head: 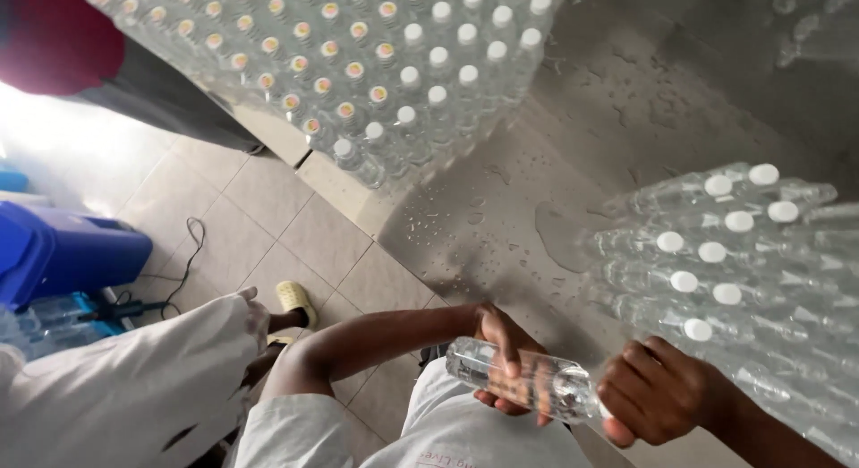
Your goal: Arranging water bottles on a production table and manually tightening plastic caps onto them.
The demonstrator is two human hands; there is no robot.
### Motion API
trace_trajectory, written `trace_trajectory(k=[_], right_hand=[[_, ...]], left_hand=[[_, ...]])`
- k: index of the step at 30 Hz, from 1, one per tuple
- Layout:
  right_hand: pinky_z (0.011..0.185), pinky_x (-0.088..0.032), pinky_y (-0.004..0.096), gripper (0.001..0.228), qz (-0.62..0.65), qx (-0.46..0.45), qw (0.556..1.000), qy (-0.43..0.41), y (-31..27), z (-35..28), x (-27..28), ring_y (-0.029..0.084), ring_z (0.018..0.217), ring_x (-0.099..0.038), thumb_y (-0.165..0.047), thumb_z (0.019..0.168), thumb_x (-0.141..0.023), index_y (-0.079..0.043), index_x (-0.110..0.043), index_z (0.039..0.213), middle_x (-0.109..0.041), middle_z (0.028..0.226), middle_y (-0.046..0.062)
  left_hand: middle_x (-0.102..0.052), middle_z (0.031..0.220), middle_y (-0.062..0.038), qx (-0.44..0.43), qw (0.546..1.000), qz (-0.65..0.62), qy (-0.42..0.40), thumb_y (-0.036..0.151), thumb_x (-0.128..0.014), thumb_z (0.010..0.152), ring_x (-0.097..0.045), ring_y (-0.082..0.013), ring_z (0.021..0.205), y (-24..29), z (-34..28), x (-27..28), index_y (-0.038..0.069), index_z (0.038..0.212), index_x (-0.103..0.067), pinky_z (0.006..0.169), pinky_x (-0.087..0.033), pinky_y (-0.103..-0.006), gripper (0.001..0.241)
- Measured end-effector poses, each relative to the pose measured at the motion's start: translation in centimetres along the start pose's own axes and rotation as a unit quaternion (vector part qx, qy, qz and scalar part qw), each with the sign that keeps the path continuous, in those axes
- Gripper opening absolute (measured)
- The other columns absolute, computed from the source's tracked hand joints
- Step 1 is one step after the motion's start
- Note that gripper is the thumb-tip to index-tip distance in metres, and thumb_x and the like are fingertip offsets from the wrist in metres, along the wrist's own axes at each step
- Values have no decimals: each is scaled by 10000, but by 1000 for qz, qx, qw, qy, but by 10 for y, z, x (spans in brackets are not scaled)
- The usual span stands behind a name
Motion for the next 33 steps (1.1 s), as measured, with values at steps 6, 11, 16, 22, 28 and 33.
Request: trace_trajectory(k=[6, 11, 16, 22, 28, 33], right_hand=[[453, -197, 381, 227, 131, -374, 918, -15, 64, -97, -93, 175, 466, -235, -84, 1042, -459, -49, -402, 826, -248, 585, 16], [578, -337, 465, 254, 168, -494, 796, -309, 68, -218, -235, 246, 608, -530, 198, 860, -490, -53, -461, 887, -572, 676, 111], [498, -329, 344, 799, 442, -782, 409, -165, 107, -129, -171, 180, 418, -356, -741, 1063, -426, -106, -299, 595, -346, 492, 53], [523, -489, 416, 603, 358, -775, 518, -54, 132, -144, -81, 280, 522, -592, -464, 1139, -510, -31, -688, 759, -573, 505, 142], [647, -476, 330, 521, 275, -822, 490, -87, 72, -221, -41, 178, 538, -534, -406, 1093, -518, -89, -775, 768, -538, 559, 61], [683, -499, 313, 432, 279, -854, 426, -105, 11, -268, -61, 186, 615, -626, -456, 990, -626, -127, -781, 756, -648, 626, 56]], left_hand=[[-801, 1162, -137, 1, 909, 230, 349, 491, -804, 906, -787, -308, 1000, 57, -32, 11, 47, 1426, -627, 908, -659, -498, 706], [-808, 1042, -199, 188, 536, 470, 676, 397, -795, 893, -777, -291, 807, 97, -76, -1, -27, 1610, -420, 707, -683, -423, 914], [-713, 1340, -173, 82, 312, 671, 667, 649, -736, 895, -716, -431, 1109, 119, -134, 46, 72, 1470, -560, 947, -550, -525, 834], [-724, 1314, -185, -235, 284, 562, 741, 297, -1058, 648, -654, -457, 1279, 215, -254, 137, 105, 1454, -635, 1157, -489, -560, 931], [-738, 1351, -168, -278, 233, 449, 816, 267, -1022, 705, -674, -372, 1269, 345, -303, 226, 77, 1416, -604, 1011, -552, -505, 846], [-532, 1638, -211, -323, 214, 420, 821, 255, -990, 797, -494, -400, 1523, 424, -344, 287, 35, 1640, -409, 1248, -402, -529, 1047]])
Point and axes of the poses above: each hand's wrist, its own z-axis towards the middle knuckle, its own x-axis out of the back of the hand, y = z × x, the point moved 10 cm from there along z, towards the middle knuckle
